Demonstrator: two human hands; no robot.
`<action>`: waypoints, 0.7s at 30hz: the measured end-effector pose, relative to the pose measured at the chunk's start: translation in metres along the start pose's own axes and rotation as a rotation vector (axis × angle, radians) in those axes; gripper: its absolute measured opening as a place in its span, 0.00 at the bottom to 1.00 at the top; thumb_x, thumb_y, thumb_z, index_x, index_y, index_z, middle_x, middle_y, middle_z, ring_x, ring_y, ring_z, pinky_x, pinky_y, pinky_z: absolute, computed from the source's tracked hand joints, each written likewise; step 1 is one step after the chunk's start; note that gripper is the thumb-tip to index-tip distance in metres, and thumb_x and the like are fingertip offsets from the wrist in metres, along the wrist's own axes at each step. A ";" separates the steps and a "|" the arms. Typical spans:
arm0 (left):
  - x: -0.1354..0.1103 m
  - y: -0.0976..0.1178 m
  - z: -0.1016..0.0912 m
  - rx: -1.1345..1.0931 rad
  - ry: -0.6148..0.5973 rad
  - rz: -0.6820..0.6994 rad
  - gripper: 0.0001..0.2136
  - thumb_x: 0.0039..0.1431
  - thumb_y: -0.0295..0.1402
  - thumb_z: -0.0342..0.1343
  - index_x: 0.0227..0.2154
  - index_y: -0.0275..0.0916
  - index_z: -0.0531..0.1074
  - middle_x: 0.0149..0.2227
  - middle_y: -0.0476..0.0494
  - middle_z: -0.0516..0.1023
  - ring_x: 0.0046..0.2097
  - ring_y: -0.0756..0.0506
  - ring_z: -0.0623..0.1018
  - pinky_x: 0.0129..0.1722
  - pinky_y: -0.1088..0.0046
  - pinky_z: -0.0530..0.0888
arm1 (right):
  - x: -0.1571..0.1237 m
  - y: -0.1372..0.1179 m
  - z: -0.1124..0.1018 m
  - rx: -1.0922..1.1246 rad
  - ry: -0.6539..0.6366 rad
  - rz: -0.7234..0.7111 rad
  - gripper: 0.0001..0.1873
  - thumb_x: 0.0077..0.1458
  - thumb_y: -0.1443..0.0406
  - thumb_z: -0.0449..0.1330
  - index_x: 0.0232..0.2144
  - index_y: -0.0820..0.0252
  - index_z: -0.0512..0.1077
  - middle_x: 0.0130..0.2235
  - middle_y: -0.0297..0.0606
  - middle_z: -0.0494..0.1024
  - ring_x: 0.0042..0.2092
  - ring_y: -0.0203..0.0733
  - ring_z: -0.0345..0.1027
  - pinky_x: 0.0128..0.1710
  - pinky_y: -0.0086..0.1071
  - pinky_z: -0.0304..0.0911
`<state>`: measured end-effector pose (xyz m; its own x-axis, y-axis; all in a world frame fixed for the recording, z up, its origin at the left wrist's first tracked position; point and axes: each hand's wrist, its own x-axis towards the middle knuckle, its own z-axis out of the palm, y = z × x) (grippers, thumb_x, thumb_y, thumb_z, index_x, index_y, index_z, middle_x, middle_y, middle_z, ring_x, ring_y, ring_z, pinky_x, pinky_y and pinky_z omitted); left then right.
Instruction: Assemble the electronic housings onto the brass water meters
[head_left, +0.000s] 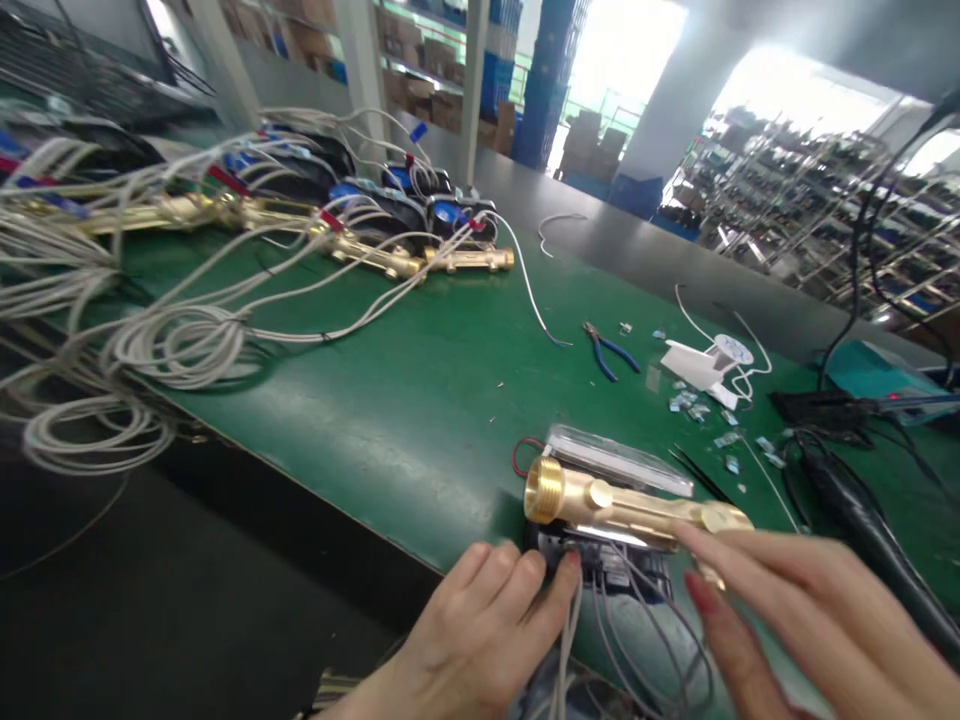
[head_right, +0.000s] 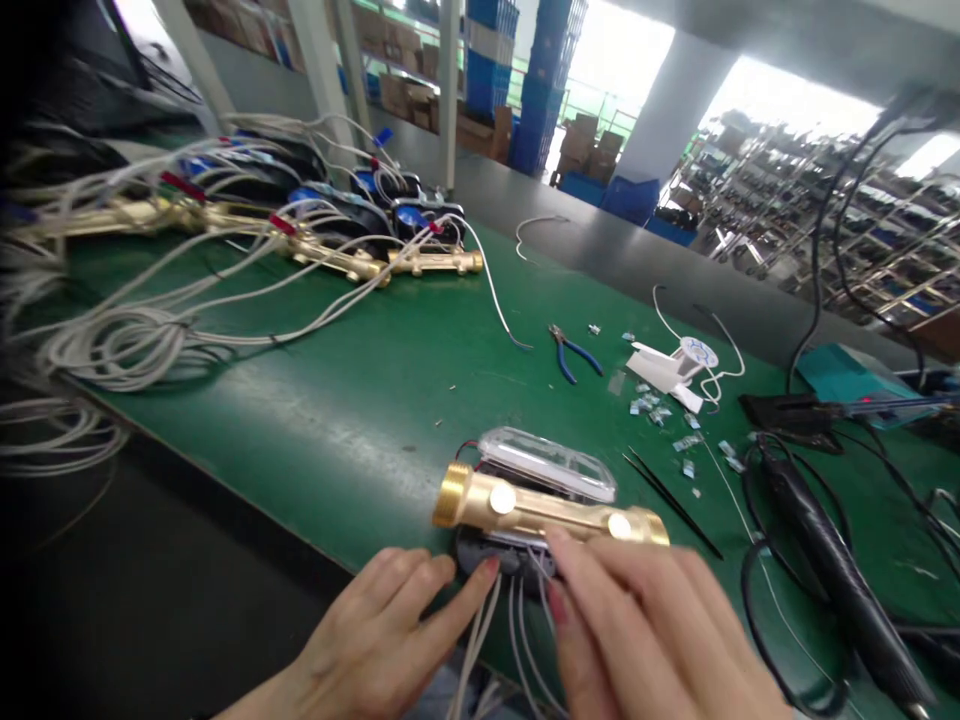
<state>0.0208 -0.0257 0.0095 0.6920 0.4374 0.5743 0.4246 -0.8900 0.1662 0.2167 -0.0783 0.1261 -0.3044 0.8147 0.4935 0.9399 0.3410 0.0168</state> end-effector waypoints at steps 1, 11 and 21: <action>0.000 0.000 0.000 -0.007 -0.022 0.015 0.19 0.64 0.26 0.36 0.54 0.32 0.65 0.35 0.41 0.69 0.35 0.44 0.67 0.37 0.65 0.65 | 0.018 0.008 -0.004 0.064 0.021 0.029 0.11 0.59 0.66 0.55 0.45 0.58 0.72 0.39 0.38 0.76 0.40 0.36 0.68 0.39 0.28 0.64; 0.005 -0.006 0.014 0.040 0.139 0.077 0.16 0.63 0.22 0.39 0.48 0.32 0.68 0.25 0.48 0.64 0.25 0.49 0.65 0.25 0.73 0.62 | 0.157 0.051 0.103 0.309 -0.602 0.083 0.07 0.54 0.72 0.58 0.33 0.61 0.76 0.35 0.38 0.80 0.36 0.37 0.72 0.38 0.30 0.64; 0.015 -0.012 0.032 0.089 0.458 0.019 0.06 0.56 0.24 0.53 0.33 0.41 0.71 0.17 0.55 0.59 0.21 0.51 0.61 0.21 0.73 0.57 | 0.174 0.056 0.152 0.385 -0.794 0.060 0.09 0.58 0.62 0.59 0.37 0.64 0.71 0.36 0.35 0.75 0.37 0.35 0.71 0.40 0.36 0.68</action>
<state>0.0451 -0.0041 -0.0098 0.3797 0.3010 0.8748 0.4764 -0.8742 0.0941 0.1928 0.1542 0.0805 -0.4085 0.8726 -0.2679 0.8840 0.3050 -0.3544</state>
